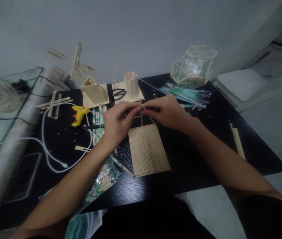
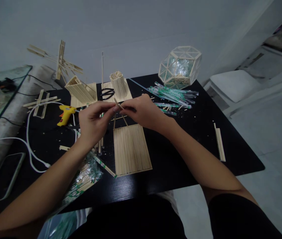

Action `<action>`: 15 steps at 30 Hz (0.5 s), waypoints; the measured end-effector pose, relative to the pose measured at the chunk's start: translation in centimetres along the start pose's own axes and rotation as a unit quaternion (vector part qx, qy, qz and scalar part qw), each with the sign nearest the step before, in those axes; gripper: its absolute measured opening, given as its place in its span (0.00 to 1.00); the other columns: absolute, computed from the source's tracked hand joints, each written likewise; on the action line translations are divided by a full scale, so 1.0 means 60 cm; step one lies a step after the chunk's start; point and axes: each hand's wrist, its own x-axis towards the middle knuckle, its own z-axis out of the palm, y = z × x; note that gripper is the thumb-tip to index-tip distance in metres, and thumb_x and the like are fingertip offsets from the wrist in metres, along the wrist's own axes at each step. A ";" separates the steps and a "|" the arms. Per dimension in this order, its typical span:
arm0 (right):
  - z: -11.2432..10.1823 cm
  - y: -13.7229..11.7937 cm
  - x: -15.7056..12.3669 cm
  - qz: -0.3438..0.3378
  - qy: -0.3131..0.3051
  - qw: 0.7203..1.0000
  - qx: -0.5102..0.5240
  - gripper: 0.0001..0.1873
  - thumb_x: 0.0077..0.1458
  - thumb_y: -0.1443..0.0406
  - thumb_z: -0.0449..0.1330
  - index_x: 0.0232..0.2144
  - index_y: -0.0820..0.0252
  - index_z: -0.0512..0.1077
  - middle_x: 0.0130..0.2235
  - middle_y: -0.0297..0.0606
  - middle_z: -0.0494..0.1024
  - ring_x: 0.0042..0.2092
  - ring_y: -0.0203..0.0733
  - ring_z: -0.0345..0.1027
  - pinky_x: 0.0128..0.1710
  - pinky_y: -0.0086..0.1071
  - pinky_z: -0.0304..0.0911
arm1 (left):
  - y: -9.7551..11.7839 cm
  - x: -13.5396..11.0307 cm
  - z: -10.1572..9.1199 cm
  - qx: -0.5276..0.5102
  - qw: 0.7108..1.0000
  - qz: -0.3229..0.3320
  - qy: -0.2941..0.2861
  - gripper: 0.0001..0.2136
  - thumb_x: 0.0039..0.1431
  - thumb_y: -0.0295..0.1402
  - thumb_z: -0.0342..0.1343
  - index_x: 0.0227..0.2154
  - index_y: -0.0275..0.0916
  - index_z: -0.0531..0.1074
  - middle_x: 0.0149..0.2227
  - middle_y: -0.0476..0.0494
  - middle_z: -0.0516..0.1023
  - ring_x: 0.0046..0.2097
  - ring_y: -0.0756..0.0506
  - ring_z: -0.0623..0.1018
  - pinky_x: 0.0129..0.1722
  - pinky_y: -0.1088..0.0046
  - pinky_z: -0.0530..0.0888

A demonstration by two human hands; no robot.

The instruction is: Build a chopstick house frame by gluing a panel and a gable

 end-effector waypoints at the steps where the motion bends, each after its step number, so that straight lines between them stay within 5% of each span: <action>1: 0.000 0.000 0.000 0.001 0.003 1.000 0.002 0.09 0.65 0.65 0.64 0.31 0.60 0.79 0.25 0.30 0.74 0.26 0.33 0.59 0.35 0.31 0.52 | 0.000 -0.001 0.000 0.000 1.000 -0.002 -0.001 0.04 0.64 0.34 0.66 0.40 0.43 0.83 0.38 0.48 0.87 0.37 0.51 0.84 0.39 0.75 0.79; 15: -0.003 -0.004 0.000 -0.008 -0.005 1.000 0.000 0.10 0.65 0.65 0.63 0.30 0.60 0.78 0.24 0.29 0.72 0.26 0.34 0.57 0.33 0.31 0.51 | -0.001 -0.001 0.000 -0.003 1.000 -0.001 -0.002 0.04 0.64 0.35 0.66 0.40 0.43 0.83 0.38 0.47 0.87 0.37 0.50 0.84 0.39 0.74 0.79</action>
